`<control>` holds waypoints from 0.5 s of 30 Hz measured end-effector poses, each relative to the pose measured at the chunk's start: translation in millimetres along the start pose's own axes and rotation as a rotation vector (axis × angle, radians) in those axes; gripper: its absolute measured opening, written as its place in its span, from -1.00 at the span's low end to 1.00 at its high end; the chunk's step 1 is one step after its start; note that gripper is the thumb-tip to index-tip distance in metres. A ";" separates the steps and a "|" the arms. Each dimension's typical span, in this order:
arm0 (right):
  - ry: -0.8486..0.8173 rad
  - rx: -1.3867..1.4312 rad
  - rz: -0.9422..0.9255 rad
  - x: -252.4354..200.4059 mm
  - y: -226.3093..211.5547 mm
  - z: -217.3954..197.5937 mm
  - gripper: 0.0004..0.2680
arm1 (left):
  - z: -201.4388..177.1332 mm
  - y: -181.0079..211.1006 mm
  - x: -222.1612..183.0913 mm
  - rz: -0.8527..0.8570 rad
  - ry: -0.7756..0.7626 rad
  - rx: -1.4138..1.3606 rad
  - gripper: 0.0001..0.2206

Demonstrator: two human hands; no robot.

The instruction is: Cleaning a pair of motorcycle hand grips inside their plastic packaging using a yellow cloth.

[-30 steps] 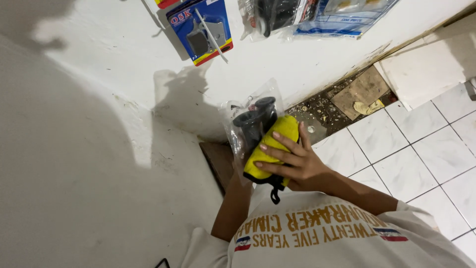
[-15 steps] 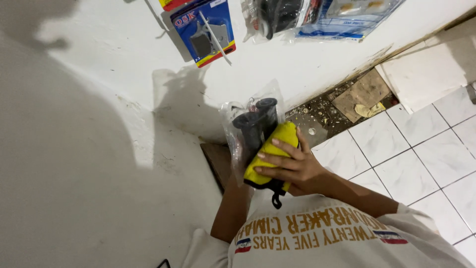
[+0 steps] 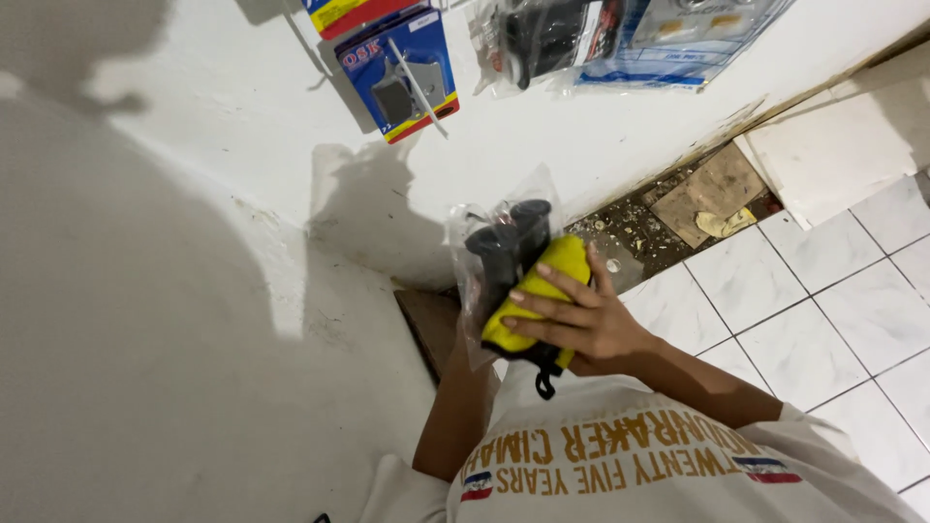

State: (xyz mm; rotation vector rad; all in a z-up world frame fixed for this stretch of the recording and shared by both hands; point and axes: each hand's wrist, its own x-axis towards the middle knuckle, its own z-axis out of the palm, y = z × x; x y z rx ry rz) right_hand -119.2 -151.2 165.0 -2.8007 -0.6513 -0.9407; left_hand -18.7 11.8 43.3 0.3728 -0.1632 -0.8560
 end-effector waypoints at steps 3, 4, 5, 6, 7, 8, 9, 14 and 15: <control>0.074 0.021 0.144 9.9 10.7 -7.7 -0.66 | 9.8 -0.7 0.2 0.003 0.017 0.088 -0.45; 0.125 0.048 0.240 16.0 15.8 -11.8 -0.56 | 12.4 0.4 1.2 0.009 0.028 0.134 -0.45; 0.130 0.042 0.239 17.9 14.8 -11.0 -0.56 | 13.6 1.8 3.4 0.009 0.021 0.136 -0.45; 0.147 0.082 0.269 19.0 13.2 -10.6 -0.52 | 14.8 2.1 4.2 0.015 0.034 0.180 -0.46; 0.164 0.123 0.298 20.0 11.7 -9.8 -0.48 | 15.7 2.4 5.2 0.021 0.047 0.223 -0.46; 0.162 0.120 0.298 16.0 7.6 -7.3 -0.48 | 6.4 3.4 7.5 0.020 0.045 0.221 -0.46; 0.092 0.095 0.225 12.0 3.7 -4.5 -0.61 | -3.2 4.5 10.0 -0.039 0.048 0.023 -0.45; -0.052 0.146 0.096 -2.0 5.4 -2.6 -0.74 | -22.5 -4.8 13.2 -0.088 0.015 -0.142 -0.47; -0.002 0.117 0.121 1.5 9.0 -3.4 -0.71 | -23.8 -6.5 12.0 -0.096 -0.013 -0.112 -0.49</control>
